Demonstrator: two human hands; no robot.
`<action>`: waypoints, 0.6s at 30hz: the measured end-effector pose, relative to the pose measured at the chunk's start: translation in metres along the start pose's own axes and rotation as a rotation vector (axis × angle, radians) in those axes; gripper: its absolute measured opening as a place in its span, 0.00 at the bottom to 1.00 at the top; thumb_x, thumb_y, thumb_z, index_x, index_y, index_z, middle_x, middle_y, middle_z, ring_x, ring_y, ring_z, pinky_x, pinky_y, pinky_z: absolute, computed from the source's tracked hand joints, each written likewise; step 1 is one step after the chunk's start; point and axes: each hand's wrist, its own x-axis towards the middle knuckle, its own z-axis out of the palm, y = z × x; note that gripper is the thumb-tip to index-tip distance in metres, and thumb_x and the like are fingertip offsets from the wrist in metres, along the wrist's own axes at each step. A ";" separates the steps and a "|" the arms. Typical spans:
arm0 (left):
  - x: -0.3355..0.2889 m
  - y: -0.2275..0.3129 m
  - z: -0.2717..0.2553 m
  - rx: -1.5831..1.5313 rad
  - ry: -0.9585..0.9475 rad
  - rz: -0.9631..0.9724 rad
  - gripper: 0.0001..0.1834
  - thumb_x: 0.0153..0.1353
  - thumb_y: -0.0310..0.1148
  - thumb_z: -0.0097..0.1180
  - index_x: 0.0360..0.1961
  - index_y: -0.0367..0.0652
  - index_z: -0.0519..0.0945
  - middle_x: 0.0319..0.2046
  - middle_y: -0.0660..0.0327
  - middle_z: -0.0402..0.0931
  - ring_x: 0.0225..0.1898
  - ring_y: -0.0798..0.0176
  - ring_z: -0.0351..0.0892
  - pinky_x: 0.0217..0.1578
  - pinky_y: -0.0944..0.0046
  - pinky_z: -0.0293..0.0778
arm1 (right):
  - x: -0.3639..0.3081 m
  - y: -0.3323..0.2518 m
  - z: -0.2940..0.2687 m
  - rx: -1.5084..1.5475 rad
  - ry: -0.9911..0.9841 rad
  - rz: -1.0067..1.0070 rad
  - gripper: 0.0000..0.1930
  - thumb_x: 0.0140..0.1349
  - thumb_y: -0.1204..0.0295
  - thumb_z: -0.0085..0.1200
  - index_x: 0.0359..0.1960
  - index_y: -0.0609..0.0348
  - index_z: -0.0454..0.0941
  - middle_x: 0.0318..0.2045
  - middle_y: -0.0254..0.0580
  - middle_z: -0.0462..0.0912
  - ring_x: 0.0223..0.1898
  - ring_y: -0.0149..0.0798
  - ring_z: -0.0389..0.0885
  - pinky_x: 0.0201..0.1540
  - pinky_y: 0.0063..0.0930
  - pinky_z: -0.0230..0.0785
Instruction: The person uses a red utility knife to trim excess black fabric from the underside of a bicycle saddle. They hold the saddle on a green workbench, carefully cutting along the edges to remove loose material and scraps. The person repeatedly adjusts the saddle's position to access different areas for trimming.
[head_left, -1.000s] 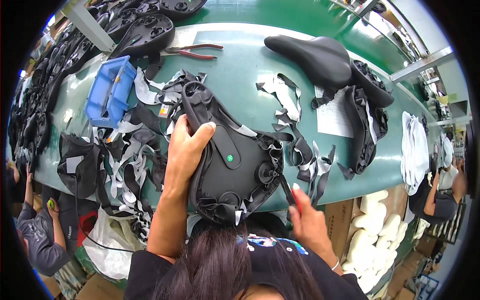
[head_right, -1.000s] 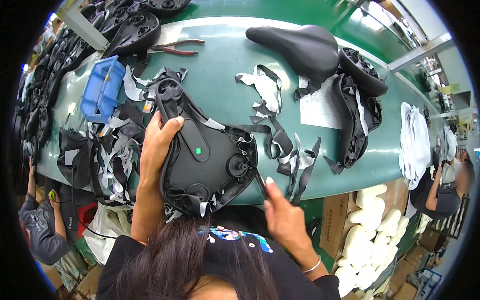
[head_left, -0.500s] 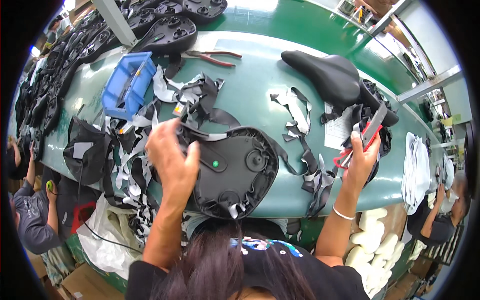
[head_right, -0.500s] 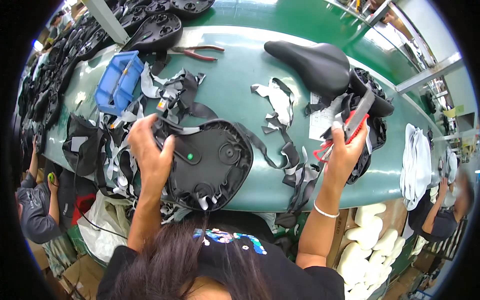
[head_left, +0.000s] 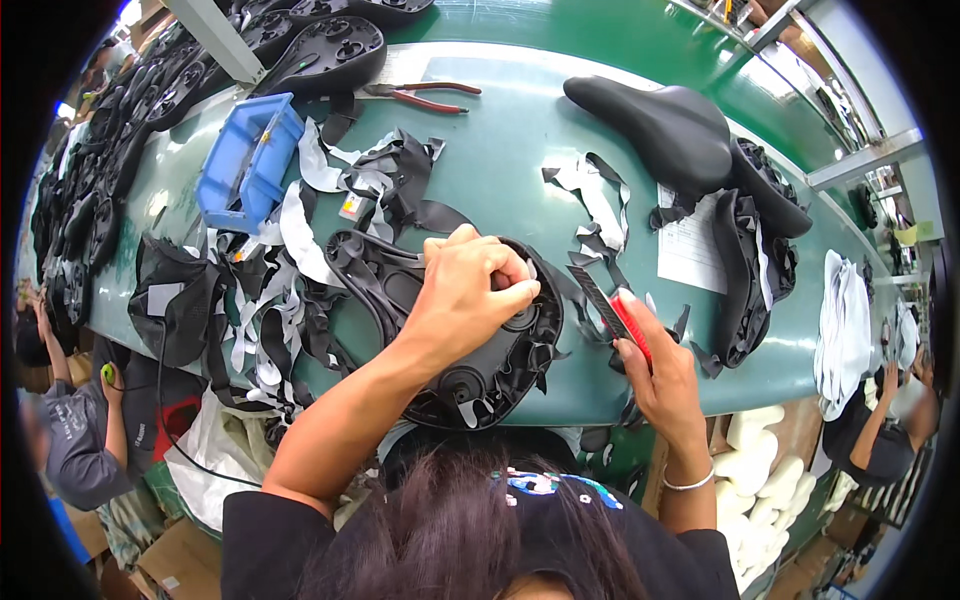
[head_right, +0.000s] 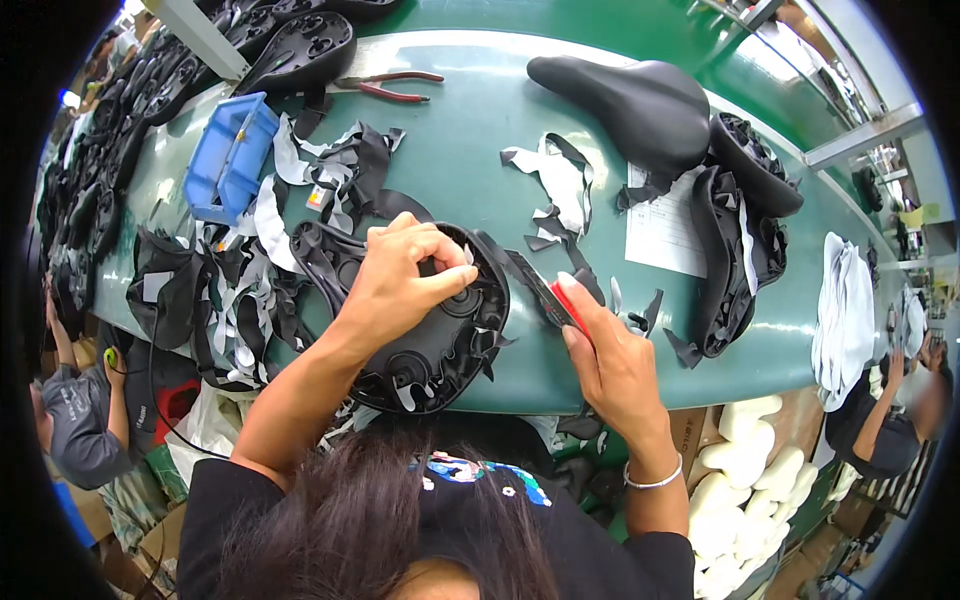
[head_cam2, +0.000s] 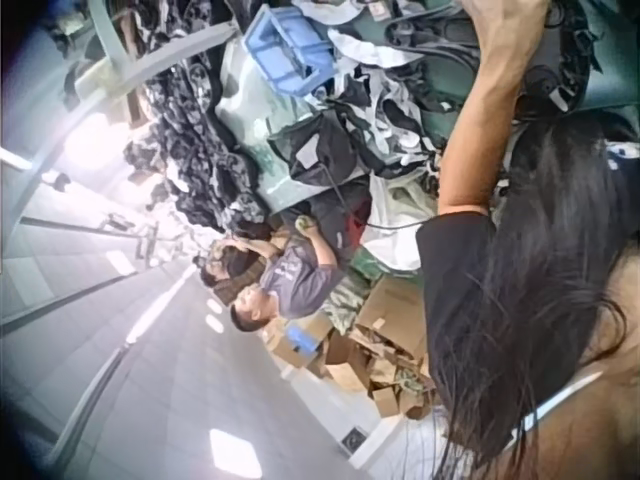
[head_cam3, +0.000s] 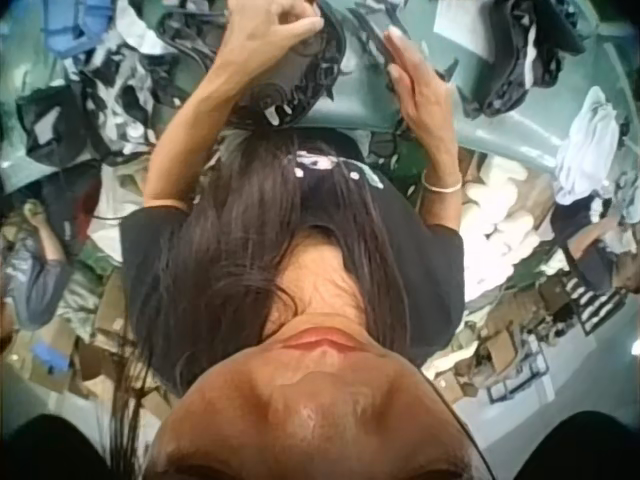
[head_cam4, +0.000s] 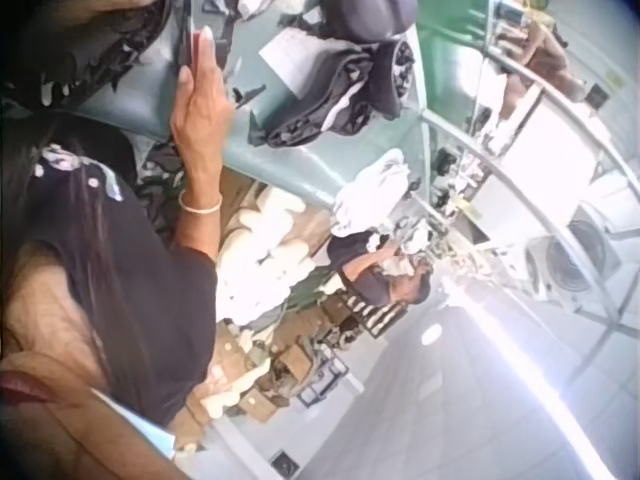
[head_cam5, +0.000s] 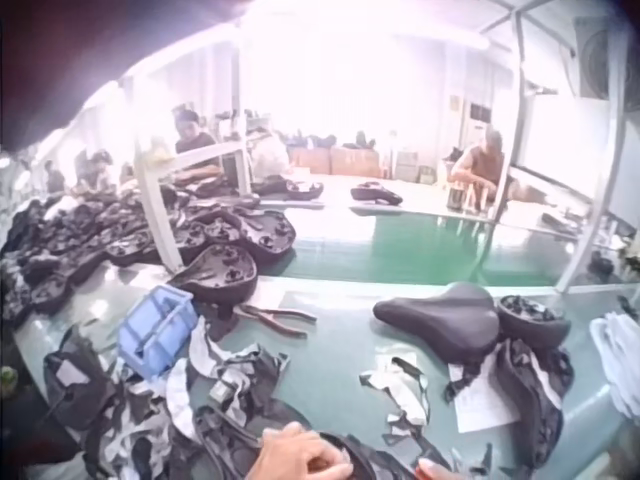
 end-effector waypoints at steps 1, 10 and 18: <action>-0.002 -0.004 -0.002 -0.074 0.000 0.026 0.09 0.49 0.36 0.65 0.21 0.43 0.81 0.23 0.67 0.78 0.35 0.66 0.71 0.44 0.61 0.60 | 0.004 -0.003 0.004 0.034 0.036 -0.002 0.24 0.59 0.78 0.53 0.59 0.52 0.70 0.35 0.46 0.81 0.25 0.49 0.78 0.28 0.32 0.72; -0.005 -0.007 -0.008 -0.376 0.022 -0.059 0.06 0.51 0.30 0.63 0.25 0.40 0.80 0.24 0.65 0.76 0.32 0.70 0.72 0.37 0.68 0.67 | -0.016 -0.041 0.013 -0.362 -0.304 0.110 0.32 0.58 0.75 0.51 0.67 0.46 0.60 0.21 0.45 0.71 0.16 0.48 0.74 0.19 0.43 0.66; 0.026 -0.002 -0.009 -0.455 -0.109 0.217 0.10 0.65 0.33 0.53 0.30 0.38 0.72 0.27 0.66 0.72 0.30 0.75 0.70 0.35 0.73 0.66 | 0.023 -0.034 0.026 -0.250 -0.103 0.100 0.29 0.62 0.74 0.50 0.66 0.46 0.60 0.22 0.46 0.75 0.18 0.51 0.74 0.22 0.44 0.64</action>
